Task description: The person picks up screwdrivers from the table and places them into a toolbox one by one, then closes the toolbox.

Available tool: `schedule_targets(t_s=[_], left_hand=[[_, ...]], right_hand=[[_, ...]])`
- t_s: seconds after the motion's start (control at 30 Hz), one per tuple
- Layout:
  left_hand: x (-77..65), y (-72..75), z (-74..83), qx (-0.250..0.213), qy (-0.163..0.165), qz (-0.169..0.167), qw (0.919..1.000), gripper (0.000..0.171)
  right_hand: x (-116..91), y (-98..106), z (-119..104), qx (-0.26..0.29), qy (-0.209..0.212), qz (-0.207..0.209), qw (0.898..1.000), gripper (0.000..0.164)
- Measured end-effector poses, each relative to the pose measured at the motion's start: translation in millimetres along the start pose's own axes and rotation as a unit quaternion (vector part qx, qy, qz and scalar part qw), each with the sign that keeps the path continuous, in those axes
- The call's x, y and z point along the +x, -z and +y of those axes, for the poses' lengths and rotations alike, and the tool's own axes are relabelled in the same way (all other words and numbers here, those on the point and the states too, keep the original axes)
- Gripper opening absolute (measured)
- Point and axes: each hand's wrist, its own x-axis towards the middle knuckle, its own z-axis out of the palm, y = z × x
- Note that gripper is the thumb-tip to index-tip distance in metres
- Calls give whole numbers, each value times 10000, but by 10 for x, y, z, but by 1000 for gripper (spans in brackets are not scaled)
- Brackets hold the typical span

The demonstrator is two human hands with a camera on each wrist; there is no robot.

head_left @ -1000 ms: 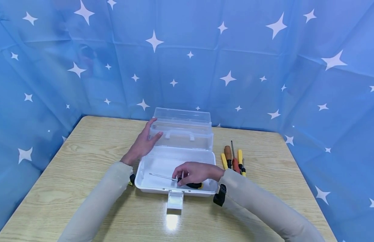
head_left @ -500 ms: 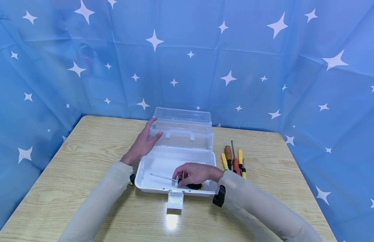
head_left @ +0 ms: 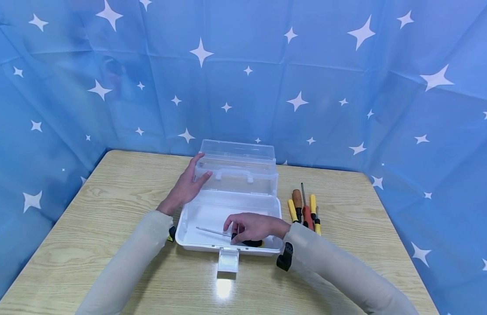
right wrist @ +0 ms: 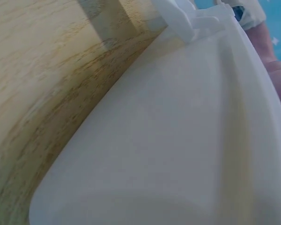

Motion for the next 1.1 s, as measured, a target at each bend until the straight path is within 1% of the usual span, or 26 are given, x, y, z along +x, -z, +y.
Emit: schedule_targets(t_s=[0.43,0.87,1.1], left_hand=[[-7,-1,9,-5,23,-3,10000,71],[-11,3,30,-15,37,9,10000,72],[-19,6,37,-37,-42,0,10000,71]], right_hand=[[24,-21,40,-67,143,-35,9999,27],[32,-39,31,-209,41,98,9997,23],[25,-56,31,-201,128,175,9996,23]])
